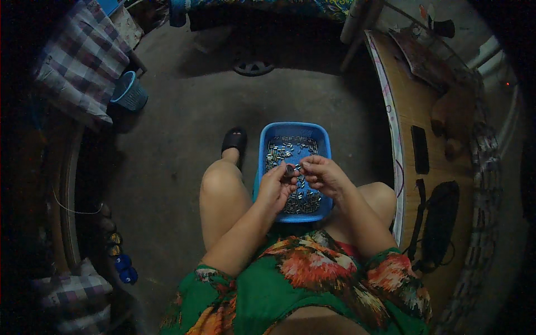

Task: Sorting through a bin of small metal hardware components by hand.

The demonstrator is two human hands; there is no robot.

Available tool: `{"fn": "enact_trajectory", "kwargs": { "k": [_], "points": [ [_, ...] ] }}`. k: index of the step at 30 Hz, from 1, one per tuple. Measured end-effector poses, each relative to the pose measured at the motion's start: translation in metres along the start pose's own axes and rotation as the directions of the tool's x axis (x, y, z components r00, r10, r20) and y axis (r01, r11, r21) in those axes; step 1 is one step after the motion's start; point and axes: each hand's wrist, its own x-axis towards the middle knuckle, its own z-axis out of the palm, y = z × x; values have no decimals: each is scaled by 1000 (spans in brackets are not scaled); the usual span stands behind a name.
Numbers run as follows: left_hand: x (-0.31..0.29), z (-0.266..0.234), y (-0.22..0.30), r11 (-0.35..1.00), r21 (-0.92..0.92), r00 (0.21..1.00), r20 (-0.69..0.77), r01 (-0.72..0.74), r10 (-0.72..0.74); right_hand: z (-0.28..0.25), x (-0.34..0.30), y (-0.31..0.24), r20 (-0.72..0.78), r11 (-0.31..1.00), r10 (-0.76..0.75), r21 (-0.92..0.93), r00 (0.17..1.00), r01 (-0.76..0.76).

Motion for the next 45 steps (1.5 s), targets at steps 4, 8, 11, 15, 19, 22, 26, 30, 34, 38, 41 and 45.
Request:
{"fn": "enact_trajectory", "kwargs": {
  "k": [4, 8, 11, 15, 19, 22, 26, 30, 34, 38, 41, 45],
  "points": [
    [0, 0, 0, 1000, 4, 1000, 7, -10, 10, -2, 0, 1, 30, 1000, -8, 16, 1000, 8],
    [-2, 3, 0, 999, 11, 999, -13, -38, 38, 3, -1, 0, -15, 1000, 2, 5, 1000, -1],
    [-3, 4, 0, 999, 12, 997, -69, -35, 35, 1, -1, 0, 5, 1000, -1, 14, 1000, 1],
    [-1, -1, 0, 1000, 12, 999, -31, -10, 10, 0, -3, -3, 92, 999, 36, 21, 995, -38],
    [-4, 10, 4, 997, -61, 998, -47, 44, -47, 3, -3, -1, 9, 998, 23, 53, 1000, -23],
    [-2, 4, 1, 995, -76, 995, -71, 67, -73, 7, -4, -2, -25, 999, -25, -44, 999, 24],
    [-1, 2, 0, 998, -33, 997, -65, 46, -48, 5, -2, 0, -18, 994, -34, -106, 999, 32],
    [2, -2, -3, 999, -35, 997, -65, 38, -40, 5, 0, 3, -44, 982, -34, -188, 998, 25],
    [1, 0, -2, 999, -18, 997, -55, 45, -45, 7, 0, 4, -63, 985, -24, -172, 998, 13],
    [-2, 4, -1, 997, -59, 998, -44, 45, -48, 10, 0, 4, -111, 956, -64, -292, 992, 29],
    [-4, 7, 0, 997, -67, 998, -46, 45, -48, 10, -1, 4, -97, 953, -68, -302, 993, 36],
    [-6, 10, 1, 998, -47, 997, -55, 47, -50, 9, 0, 5, -82, 942, -104, -328, 991, 72]
  ]
}}
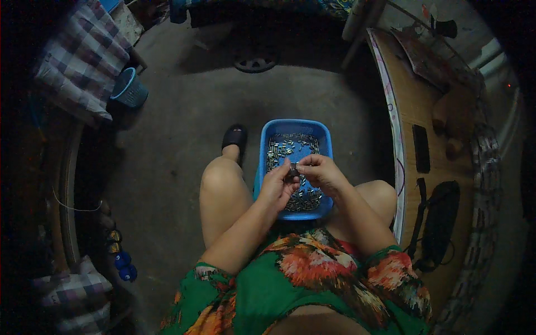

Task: Sorting through a bin of small metal hardware components by hand.

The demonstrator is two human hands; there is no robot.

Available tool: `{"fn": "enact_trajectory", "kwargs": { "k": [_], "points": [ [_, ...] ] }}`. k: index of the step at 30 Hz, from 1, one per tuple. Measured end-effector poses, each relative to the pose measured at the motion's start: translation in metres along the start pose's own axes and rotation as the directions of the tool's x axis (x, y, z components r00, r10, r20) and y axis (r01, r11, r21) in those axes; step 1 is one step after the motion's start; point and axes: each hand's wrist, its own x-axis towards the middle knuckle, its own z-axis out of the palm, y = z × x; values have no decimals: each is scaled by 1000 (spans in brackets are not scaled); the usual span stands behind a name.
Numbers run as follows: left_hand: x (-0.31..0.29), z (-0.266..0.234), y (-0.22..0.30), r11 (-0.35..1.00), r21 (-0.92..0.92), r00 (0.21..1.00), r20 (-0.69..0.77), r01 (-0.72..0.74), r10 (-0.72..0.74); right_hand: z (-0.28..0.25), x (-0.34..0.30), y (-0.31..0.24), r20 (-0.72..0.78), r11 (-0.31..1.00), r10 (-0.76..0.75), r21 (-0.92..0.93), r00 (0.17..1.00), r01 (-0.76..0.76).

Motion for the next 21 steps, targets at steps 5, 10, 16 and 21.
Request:
{"fn": "enact_trajectory", "kwargs": {
  "k": [5, 10, 16, 21],
  "points": [
    [1, -3, 0, 1000, 16, 1000, -6, 6, -6, 5, -2, -4, -24, 1000, -10, -28, 1000, 10],
    [0, -2, 1, 999, 26, 1000, 17, 20, -20, 3, -2, -3, -39, 996, -36, -83, 999, 33],
    [-2, -2, 4, 994, 106, 998, 59, 8, -14, 3, -4, -6, -52, 982, -75, -178, 996, 64],
    [0, -3, 2, 994, 105, 999, 27, 15, -18, 3, -8, -10, 15, 986, -28, -164, 999, 30]
  ]
}}
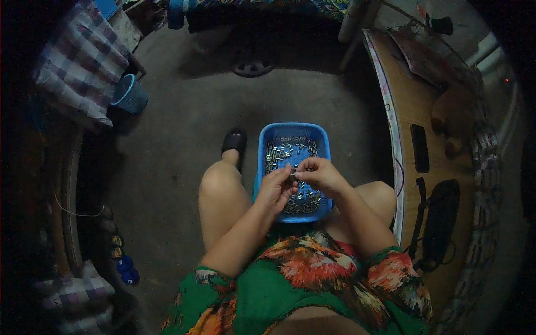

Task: Sorting through a bin of small metal hardware components by hand.

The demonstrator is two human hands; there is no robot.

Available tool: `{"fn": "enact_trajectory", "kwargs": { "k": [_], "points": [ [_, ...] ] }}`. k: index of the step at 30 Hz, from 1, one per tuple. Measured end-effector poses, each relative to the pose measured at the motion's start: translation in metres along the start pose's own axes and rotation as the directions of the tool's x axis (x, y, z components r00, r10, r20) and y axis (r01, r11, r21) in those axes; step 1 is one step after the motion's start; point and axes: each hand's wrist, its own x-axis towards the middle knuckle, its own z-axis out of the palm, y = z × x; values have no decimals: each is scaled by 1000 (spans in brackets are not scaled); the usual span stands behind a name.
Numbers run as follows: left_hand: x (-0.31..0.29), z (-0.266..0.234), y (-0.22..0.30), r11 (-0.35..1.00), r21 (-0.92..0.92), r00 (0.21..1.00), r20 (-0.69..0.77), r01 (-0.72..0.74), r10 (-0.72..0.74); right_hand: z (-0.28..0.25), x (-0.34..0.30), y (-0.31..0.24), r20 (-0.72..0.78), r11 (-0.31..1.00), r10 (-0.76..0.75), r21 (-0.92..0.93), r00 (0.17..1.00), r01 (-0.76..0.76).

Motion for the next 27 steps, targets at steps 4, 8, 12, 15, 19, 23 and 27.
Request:
{"fn": "enact_trajectory", "kwargs": {
  "k": [4, 8, 12, 15, 19, 23, 27],
  "points": [
    [-2, 1, 1, 1000, 14, 1000, 0, -23, 23, 1, -2, -2, 11, 1000, -29, -1, 1000, 29],
    [-2, 0, 3, 999, 51, 999, 34, -12, 10, -4, -2, 5, 79, 998, -3, 59, 997, -2],
    [-1, -1, 2, 998, 47, 995, 87, -45, 40, -6, -2, 4, 94, 994, 38, 95, 995, -47],
    [0, 0, 1, 997, 46, 996, 68, -66, 63, -2, -3, 5, 59, 999, -1, 46, 998, -2],
    [-3, 1, 2, 997, 67, 998, 51, -48, 45, 1, -5, 7, 14, 983, -181, -35, 983, 181],
    [-2, 0, 4, 996, 63, 996, 67, -65, 61, 2, -6, 0, 4, 989, -136, -56, 991, 136],
    [0, -2, 5, 997, 67, 985, 173, -34, 22, 2, -4, 3, -32, 995, -83, -54, 996, 82]
  ]
}}
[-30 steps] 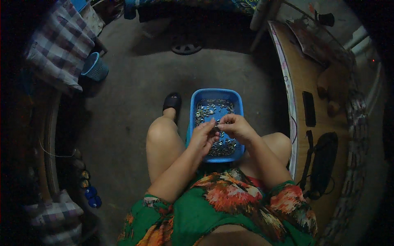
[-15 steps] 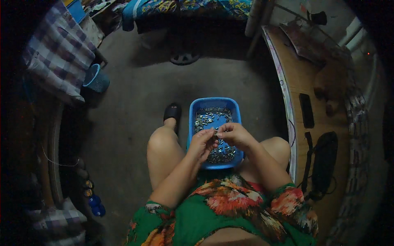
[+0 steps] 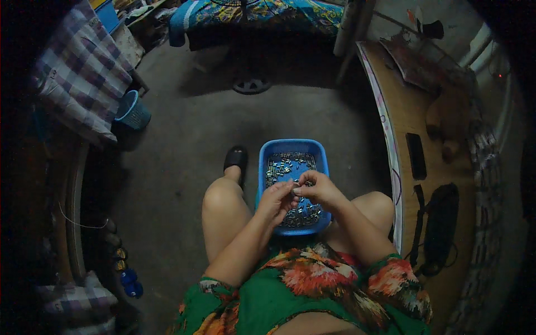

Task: Sorting through a bin of small metal hardware components by hand.

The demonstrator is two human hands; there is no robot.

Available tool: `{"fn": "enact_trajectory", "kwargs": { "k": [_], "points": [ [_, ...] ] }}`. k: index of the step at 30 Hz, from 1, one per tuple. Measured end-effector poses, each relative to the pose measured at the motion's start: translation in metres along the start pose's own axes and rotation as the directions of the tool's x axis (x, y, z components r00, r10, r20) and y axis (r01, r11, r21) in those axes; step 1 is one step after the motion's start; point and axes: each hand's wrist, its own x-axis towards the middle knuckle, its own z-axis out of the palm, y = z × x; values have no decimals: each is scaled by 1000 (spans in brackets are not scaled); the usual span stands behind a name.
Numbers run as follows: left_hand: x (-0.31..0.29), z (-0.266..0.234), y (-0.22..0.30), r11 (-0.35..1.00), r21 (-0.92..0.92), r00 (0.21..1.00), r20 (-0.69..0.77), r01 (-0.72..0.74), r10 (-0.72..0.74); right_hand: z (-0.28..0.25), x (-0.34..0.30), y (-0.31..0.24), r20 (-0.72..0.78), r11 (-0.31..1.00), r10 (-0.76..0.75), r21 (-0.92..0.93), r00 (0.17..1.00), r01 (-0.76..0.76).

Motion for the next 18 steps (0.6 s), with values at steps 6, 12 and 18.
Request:
{"fn": "enact_trajectory", "kwargs": {
  "k": [6, 12, 18],
  "points": [
    [-2, 4, 4, 994, -64, 996, 9, 90, -89, 0, -2, -7, 51, 994, -89, 60, 995, 86],
    [-4, 11, 5, 994, -4, 991, -78, 106, -106, 0, -3, -8, -47, 999, -50, 8, 998, 50],
    [0, 5, -1, 999, -21, 987, -157, 39, -42, 1, 0, 3, 33, 1000, -21, 13, 999, 21]
  ]
}}
